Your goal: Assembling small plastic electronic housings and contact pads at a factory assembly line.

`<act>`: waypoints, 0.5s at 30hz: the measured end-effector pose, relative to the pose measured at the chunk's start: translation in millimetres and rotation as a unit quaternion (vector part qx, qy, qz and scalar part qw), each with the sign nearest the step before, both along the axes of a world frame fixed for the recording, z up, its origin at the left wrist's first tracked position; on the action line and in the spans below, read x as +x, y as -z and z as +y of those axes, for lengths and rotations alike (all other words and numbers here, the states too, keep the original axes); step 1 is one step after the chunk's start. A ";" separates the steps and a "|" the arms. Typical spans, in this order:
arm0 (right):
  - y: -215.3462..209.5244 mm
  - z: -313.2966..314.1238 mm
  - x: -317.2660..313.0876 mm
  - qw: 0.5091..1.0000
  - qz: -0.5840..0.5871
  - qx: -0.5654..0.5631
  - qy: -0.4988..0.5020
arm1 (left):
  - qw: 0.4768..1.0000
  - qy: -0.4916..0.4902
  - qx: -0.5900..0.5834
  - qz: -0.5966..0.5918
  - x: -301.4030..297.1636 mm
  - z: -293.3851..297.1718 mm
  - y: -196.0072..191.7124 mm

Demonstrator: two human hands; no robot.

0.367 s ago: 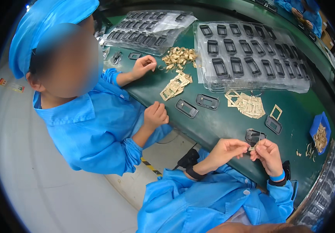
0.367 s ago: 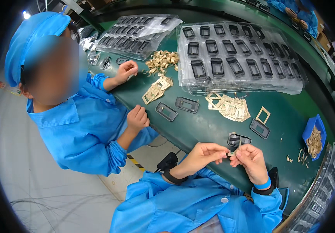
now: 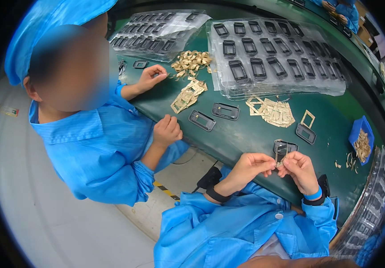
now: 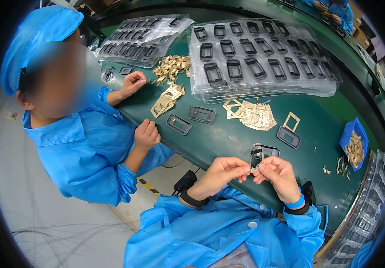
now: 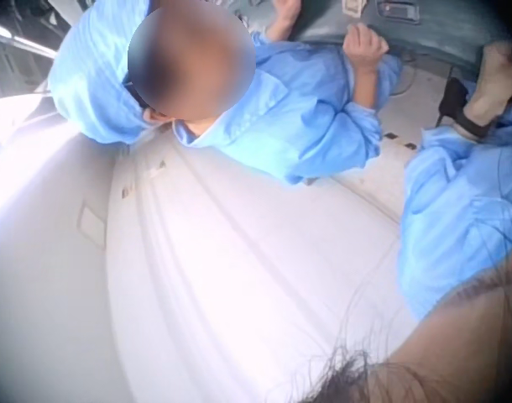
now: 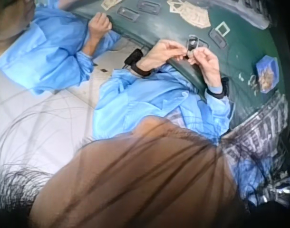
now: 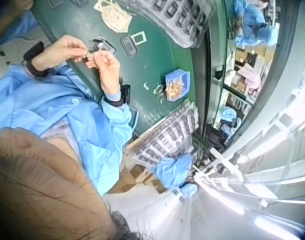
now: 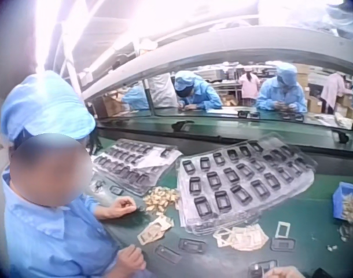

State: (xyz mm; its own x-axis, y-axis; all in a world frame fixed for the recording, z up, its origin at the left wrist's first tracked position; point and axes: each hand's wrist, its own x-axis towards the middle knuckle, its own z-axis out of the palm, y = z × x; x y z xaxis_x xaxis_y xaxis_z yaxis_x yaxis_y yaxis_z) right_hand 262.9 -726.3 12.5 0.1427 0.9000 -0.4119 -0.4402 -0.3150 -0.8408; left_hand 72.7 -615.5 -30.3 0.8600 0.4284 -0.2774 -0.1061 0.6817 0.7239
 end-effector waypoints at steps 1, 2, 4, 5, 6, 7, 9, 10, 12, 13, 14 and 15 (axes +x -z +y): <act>-0.4 -0.2 0.3 1.000 0.002 0.001 -0.005 | 1.000 0.004 -0.001 -0.002 -0.3 0.6 -0.7; -1.7 -0.1 0.6 1.000 0.004 0.002 -0.009 | 1.000 0.001 -0.010 -0.004 -0.6 1.3 -1.4; -7.2 2.5 -1.2 0.999 -0.036 0.012 0.007 | 1.000 0.003 -0.021 -0.008 -2.2 3.8 -2.8; -9.6 3.9 -2.2 0.997 -0.073 0.023 0.018 | 0.999 -0.007 -0.052 -0.005 -3.7 5.8 -3.5; -11.3 5.1 -2.8 0.997 -0.076 0.021 0.023 | 0.996 -0.016 -0.083 -0.002 -5.3 7.6 -4.2; -13.0 6.7 -2.5 0.975 -0.211 0.058 0.047 | 0.996 -0.012 -0.084 -0.004 -7.0 9.3 -4.1; -20.8 8.8 -0.1 0.932 -0.344 0.091 0.072 | 0.996 -0.025 -0.084 0.000 -9.0 11.8 -3.2; -29.8 9.7 0.2 0.898 -0.422 0.120 0.024 | 0.996 -0.029 -0.088 0.006 -9.4 11.8 -3.5; -36.2 14.1 -4.8 0.862 -0.479 0.160 -0.032 | 0.995 -0.028 -0.092 0.003 -9.4 13.0 -4.0; -36.4 16.0 -6.5 0.862 -0.481 0.159 -0.030 | 0.995 -0.027 -0.095 -0.001 -8.2 14.3 -4.9; -35.0 17.8 -7.7 0.860 -0.482 0.163 -0.038 | 0.995 -0.023 -0.095 -0.001 -7.5 15.1 -6.3; -34.8 19.0 -8.7 0.859 -0.483 0.166 -0.046 | 0.995 -0.025 -0.092 0.003 -6.9 15.6 -8.4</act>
